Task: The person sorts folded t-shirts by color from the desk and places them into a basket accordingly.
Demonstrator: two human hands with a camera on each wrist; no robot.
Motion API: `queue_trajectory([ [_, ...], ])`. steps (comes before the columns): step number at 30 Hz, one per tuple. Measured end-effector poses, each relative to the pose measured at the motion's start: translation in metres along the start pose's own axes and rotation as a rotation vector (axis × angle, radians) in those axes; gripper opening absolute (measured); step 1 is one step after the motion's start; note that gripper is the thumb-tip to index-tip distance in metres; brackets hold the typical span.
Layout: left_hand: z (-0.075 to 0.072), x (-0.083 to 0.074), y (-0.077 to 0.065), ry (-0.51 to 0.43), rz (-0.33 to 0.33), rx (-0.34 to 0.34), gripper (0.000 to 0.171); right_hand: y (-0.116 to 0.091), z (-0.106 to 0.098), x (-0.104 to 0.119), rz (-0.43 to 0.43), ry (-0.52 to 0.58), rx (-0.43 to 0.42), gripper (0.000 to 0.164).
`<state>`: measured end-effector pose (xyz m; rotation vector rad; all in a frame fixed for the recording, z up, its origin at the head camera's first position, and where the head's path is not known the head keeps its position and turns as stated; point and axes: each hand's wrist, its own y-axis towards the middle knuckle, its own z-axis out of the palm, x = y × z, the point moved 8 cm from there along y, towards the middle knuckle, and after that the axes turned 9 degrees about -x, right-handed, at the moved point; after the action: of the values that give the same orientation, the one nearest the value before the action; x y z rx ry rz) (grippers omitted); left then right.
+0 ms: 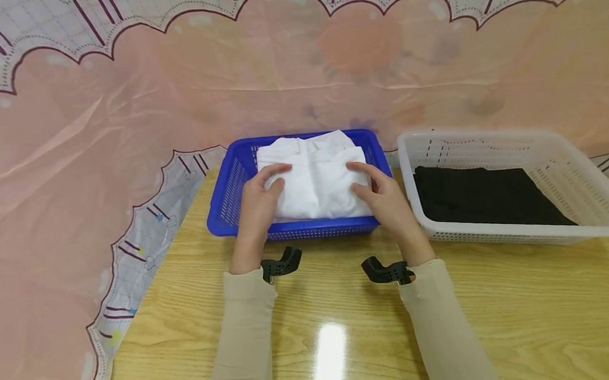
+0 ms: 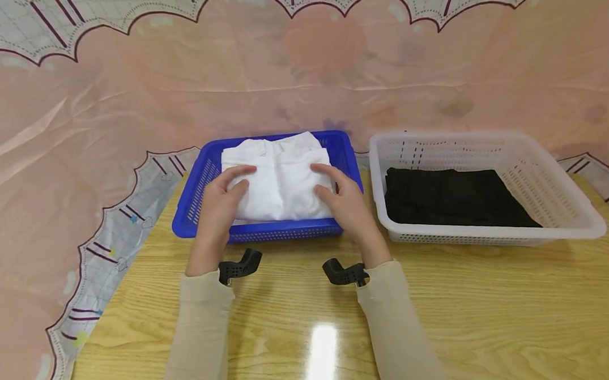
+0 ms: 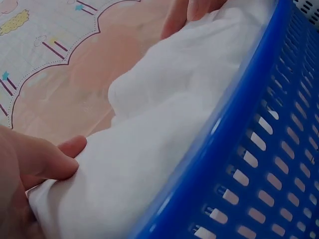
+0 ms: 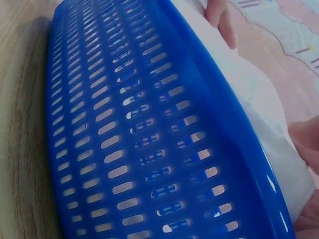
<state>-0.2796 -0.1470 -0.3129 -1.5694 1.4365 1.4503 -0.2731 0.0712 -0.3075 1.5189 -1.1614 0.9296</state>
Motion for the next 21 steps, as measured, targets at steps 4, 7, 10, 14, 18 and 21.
queue_trajectory([
  [4, 0.000, 0.002, 0.000, 0.079, 0.002, 0.010, 0.026, 0.004, 0.002, -0.015, 0.005, -0.093, 0.020, 0.038],
  [7, 0.001, 0.004, -0.001, 0.127, 0.004, 0.020, 0.026, 0.005, 0.003, -0.021, -0.011, -0.158, 0.028, 0.037],
  [10, 0.001, 0.004, 0.000, 0.154, 0.010, 0.018, 0.026, 0.005, 0.004, -0.024, -0.021, -0.207, 0.027, 0.036],
  [14, 0.000, 0.005, 0.000, 0.183, 0.006, 0.013, 0.025, 0.005, 0.006, -0.025, -0.014, -0.274, 0.023, 0.034],
  [18, 0.001, 0.006, -0.001, 0.222, -0.002, 0.026, 0.025, 0.004, 0.009, -0.024, -0.030, -0.342, 0.042, 0.034],
  [21, 0.004, 0.006, -0.002, 0.292, 0.015, 0.057, 0.026, 0.003, 0.013, -0.023, -0.049, -0.391, 0.077, 0.035],
])
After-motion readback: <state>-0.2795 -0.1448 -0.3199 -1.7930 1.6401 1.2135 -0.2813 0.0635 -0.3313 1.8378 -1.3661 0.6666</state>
